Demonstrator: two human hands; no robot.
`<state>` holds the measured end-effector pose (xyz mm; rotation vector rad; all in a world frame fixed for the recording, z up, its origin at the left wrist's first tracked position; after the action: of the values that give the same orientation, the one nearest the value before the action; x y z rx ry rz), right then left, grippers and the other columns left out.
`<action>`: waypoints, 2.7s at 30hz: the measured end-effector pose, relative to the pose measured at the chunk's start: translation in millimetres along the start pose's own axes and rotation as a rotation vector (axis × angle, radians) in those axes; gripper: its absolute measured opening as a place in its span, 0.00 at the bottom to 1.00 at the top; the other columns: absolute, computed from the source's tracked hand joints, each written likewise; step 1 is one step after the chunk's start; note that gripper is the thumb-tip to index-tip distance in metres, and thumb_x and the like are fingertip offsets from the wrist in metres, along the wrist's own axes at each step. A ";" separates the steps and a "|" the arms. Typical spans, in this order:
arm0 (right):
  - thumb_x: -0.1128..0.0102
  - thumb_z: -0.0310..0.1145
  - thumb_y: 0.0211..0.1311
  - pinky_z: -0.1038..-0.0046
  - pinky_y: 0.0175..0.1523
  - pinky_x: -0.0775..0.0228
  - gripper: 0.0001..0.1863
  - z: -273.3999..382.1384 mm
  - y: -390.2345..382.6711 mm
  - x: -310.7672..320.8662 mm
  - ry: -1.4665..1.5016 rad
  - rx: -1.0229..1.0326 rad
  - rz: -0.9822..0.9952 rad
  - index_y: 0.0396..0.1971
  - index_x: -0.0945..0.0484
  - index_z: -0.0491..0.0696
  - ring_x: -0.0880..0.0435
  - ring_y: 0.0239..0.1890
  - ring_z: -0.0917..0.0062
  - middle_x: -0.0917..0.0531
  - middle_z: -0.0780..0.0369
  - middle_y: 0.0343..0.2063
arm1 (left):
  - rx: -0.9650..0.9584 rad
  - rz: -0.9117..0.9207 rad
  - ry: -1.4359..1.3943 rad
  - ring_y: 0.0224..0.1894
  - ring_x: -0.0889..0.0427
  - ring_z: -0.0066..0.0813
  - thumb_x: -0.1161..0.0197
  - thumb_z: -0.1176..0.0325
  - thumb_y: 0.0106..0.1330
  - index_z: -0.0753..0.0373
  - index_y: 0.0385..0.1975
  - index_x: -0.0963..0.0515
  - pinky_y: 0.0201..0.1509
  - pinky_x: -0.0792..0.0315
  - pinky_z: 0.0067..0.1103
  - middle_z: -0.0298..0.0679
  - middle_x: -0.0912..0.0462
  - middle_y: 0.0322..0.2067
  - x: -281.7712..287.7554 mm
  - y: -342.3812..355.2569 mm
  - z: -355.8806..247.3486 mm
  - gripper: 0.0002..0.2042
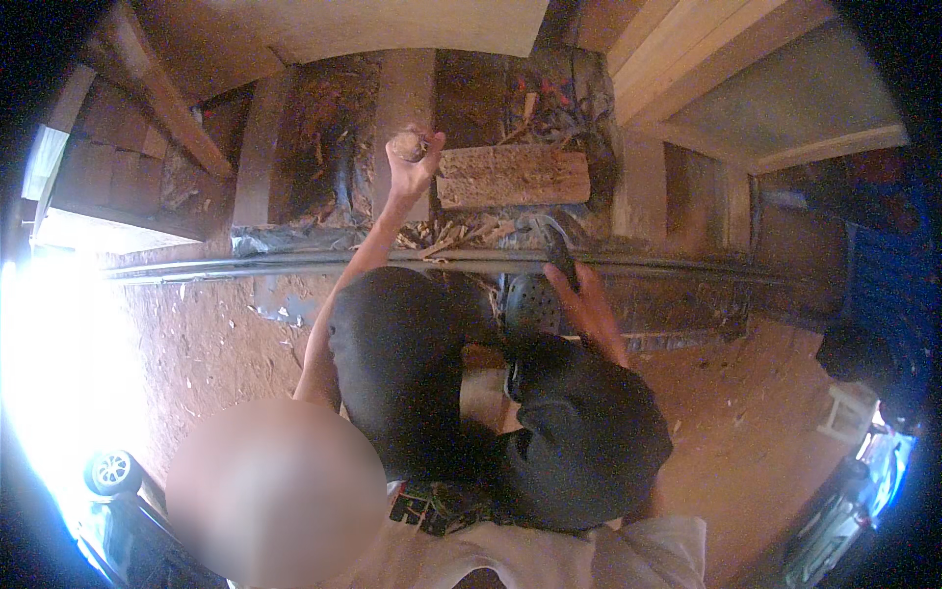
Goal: The person sits on the floor and uses a hammer and chisel to carve a small piece of wood. They repeatedly strike the chisel to remove wood shavings, shaping the piece over time.
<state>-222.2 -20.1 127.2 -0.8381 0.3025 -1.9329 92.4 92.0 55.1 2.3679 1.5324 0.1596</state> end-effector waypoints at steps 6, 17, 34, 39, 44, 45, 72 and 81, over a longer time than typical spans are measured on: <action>0.46 0.49 0.65 0.69 0.42 0.36 0.23 10.6 -1.5 -0.6 0.068 0.040 -0.151 0.38 0.25 0.40 0.30 0.35 0.75 0.28 0.62 0.26 | 0.001 0.176 0.043 0.20 0.32 0.15 0.34 0.72 0.56 0.64 0.20 0.30 0.23 0.37 0.19 0.29 0.29 0.16 -8.1 -4.9 0.3 0.10; 0.45 0.40 0.65 0.79 0.28 0.40 0.14 154.9 -12.3 48.3 0.127 0.877 -0.143 0.37 0.28 0.43 0.32 0.23 0.83 0.27 0.66 0.23 | 0.000 0.350 0.007 0.36 0.23 0.22 0.33 0.69 0.59 0.59 0.41 0.31 0.41 0.32 0.23 0.33 0.22 0.33 -14.3 -14.4 41.6 0.14; 0.43 0.36 0.64 0.69 0.36 0.30 0.12 187.7 7.9 21.9 0.112 0.907 -0.205 0.33 0.24 0.41 0.21 0.28 0.71 0.20 0.59 0.25 | -0.100 0.355 0.222 0.29 0.24 0.18 0.36 0.74 0.52 0.65 0.27 0.24 0.35 0.29 0.22 0.34 0.21 0.24 -24.4 -14.3 20.1 0.05; 0.49 0.41 0.67 0.70 0.21 0.43 0.18 148.1 64.8 -11.9 -0.662 0.584 -0.074 0.26 0.30 0.41 0.36 0.16 0.81 0.30 0.67 0.17 | 0.033 0.431 -0.112 0.25 0.27 0.18 0.38 0.74 0.52 0.65 0.23 0.26 0.29 0.31 0.21 0.31 0.24 0.21 -24.5 -9.9 16.9 0.04; 0.46 0.46 0.65 0.70 0.27 0.40 0.21 113.5 49.7 -2.6 -0.100 0.493 -0.090 0.24 0.28 0.41 0.34 0.20 0.81 0.29 0.67 0.18 | 0.353 0.377 0.049 0.24 0.24 0.20 0.32 0.68 0.58 0.64 0.26 0.25 0.30 0.27 0.22 0.31 0.25 0.21 -17.4 -5.2 4.5 0.09; 0.45 0.46 0.65 0.71 0.28 0.40 0.21 109.3 38.8 0.0 -0.050 0.553 -0.109 0.24 0.28 0.41 0.33 0.21 0.82 0.29 0.67 0.18 | 0.251 0.336 0.004 0.23 0.27 0.19 0.33 0.68 0.57 0.64 0.24 0.26 0.28 0.30 0.20 0.30 0.25 0.20 -18.4 -6.9 -1.7 0.09; 0.43 0.52 0.60 0.70 0.40 0.36 0.28 -40.0 -24.3 -1.1 0.315 -0.306 -0.174 0.47 0.25 0.42 0.29 0.34 0.75 0.23 0.63 0.31 | 0.510 -0.497 -0.158 0.17 0.30 0.21 0.35 0.68 0.61 0.65 0.27 0.28 0.18 0.37 0.22 0.36 0.27 0.17 21.2 59.3 77.3 0.09; 0.39 0.54 0.57 0.77 0.30 0.45 0.22 -34.8 -24.0 -6.9 0.431 -0.345 -0.155 0.35 0.29 0.49 0.37 0.25 0.84 0.33 0.69 0.24 | 0.245 -0.262 -0.155 0.15 0.33 0.18 0.34 0.64 0.62 0.61 0.21 0.33 0.18 0.39 0.18 0.30 0.31 0.14 24.1 43.7 15.3 0.15</action>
<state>-259.9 -7.0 111.5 -0.6666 0.8703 -2.2369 144.5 94.2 52.9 2.2601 1.8535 -0.2788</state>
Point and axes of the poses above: each hand's wrist, its own y-axis towards the middle knuckle, its own x-axis out of the back of the hand, z = x × y, the point moved 3 cm from there along y, towards the middle knuckle
